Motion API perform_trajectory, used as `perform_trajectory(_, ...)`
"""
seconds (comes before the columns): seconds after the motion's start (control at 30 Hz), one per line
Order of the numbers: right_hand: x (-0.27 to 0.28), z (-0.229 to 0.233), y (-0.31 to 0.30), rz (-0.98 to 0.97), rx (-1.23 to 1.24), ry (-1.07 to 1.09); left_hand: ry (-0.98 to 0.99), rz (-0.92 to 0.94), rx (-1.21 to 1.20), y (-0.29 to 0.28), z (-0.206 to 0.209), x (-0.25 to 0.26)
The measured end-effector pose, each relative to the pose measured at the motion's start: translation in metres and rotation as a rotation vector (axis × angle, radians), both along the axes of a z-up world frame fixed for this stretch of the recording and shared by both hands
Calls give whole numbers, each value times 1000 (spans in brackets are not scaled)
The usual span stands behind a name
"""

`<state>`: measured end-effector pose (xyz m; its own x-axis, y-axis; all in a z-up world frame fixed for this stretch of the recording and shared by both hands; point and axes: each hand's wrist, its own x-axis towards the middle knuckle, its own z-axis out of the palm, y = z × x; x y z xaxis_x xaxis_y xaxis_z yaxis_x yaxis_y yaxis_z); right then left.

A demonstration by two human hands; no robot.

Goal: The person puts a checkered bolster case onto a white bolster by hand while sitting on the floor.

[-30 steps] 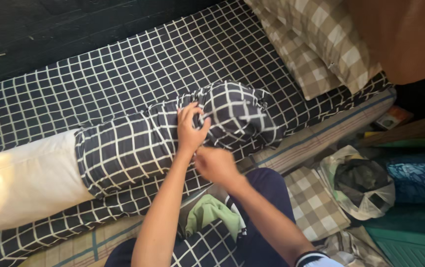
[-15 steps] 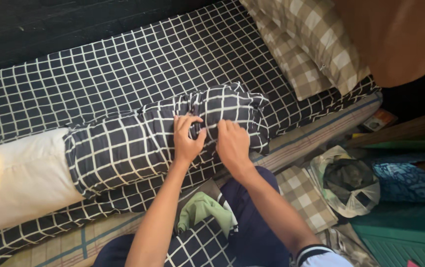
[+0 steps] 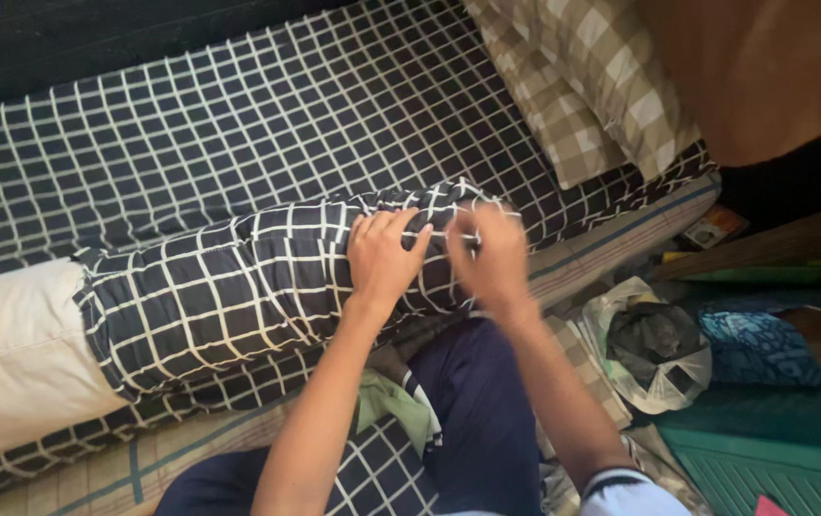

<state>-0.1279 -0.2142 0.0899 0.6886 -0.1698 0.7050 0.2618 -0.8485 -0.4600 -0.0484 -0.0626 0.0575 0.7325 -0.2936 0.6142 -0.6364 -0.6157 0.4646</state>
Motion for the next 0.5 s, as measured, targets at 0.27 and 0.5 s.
perform_trajectory(0.27,55,-16,-34,310,66,111,77,4,-5,18,-10,1)
perform_trajectory(0.5,106,-5,31,389,-213,133,185,27,-186,36,-26,-8)
